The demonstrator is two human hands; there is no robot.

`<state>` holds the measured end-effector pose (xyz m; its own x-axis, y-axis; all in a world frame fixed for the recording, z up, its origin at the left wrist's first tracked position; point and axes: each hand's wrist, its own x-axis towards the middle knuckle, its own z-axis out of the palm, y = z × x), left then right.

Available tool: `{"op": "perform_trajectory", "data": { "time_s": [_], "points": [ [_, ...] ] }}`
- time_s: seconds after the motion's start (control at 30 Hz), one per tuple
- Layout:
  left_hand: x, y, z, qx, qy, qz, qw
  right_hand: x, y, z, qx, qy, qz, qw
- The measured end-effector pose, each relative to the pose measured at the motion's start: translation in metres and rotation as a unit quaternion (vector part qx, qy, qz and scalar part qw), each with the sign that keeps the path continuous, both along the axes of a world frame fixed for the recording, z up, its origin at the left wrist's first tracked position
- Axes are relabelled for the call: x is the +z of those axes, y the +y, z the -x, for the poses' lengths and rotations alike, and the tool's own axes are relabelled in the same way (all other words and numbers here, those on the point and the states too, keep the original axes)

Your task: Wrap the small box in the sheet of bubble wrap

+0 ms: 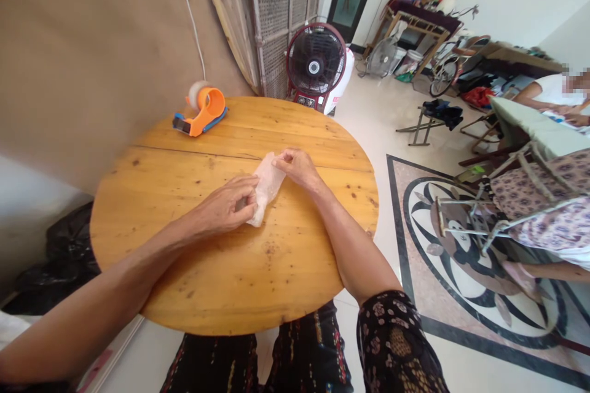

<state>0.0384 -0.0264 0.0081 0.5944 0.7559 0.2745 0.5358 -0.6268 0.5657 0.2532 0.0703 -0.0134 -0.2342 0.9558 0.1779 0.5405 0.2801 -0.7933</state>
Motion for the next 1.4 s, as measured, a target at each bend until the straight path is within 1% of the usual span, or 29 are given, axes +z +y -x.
{"op": "perform_trajectory", "data": {
  "time_s": [0.07, 0.2, 0.3, 0.4, 0.5, 0.6, 0.67, 0.73, 0.87, 1.1, 1.27, 1.4],
  "points": [
    [0.000, 0.000, 0.000, 0.006, 0.004, 0.004, 1.000, -0.004, 0.000, 0.003, -0.016, -0.041, -0.001, 0.999],
    [-0.001, -0.002, 0.000, 0.015, 0.008, 0.002, 1.000, -0.006, -0.002, 0.009, -0.046, -0.124, -0.033, 0.991],
    [-0.001, -0.003, 0.000, 0.021, 0.003, -0.011, 1.000, -0.007, -0.004, 0.011, -0.063, -0.155, -0.044, 0.985],
    [-0.003, -0.002, 0.001, 0.011, 0.010, -0.031, 0.999, -0.008, -0.005, 0.013, -0.075, -0.168, -0.048, 0.982],
    [-0.005, -0.001, 0.002, -0.001, 0.027, -0.035, 0.999, -0.005, -0.008, 0.012, -0.087, -0.193, -0.048, 0.976],
    [-0.008, 0.000, 0.003, -0.005, 0.029, -0.029, 0.999, 0.002, -0.011, 0.009, -0.111, -0.233, -0.060, 0.964],
    [-0.009, 0.000, 0.003, -0.007, 0.023, -0.032, 0.999, 0.007, -0.013, 0.006, -0.129, -0.255, -0.052, 0.957],
    [-0.010, 0.001, 0.002, -0.007, 0.017, -0.036, 0.999, 0.012, -0.013, 0.002, -0.141, -0.276, -0.027, 0.951],
    [-0.009, 0.000, 0.002, -0.008, 0.019, -0.033, 0.999, 0.015, -0.012, -0.001, -0.137, -0.318, 0.030, 0.938],
    [-0.007, 0.000, 0.001, -0.010, 0.020, -0.027, 0.999, 0.010, -0.009, 0.005, -0.110, -0.291, 0.037, 0.950],
    [-0.008, 0.001, 0.000, -0.008, 0.011, -0.029, 1.000, 0.011, -0.008, 0.006, -0.103, -0.272, 0.066, 0.955],
    [-0.008, 0.001, 0.000, -0.009, 0.005, -0.032, 0.999, 0.011, -0.010, 0.007, -0.097, -0.239, 0.065, 0.964]
  ]
}}
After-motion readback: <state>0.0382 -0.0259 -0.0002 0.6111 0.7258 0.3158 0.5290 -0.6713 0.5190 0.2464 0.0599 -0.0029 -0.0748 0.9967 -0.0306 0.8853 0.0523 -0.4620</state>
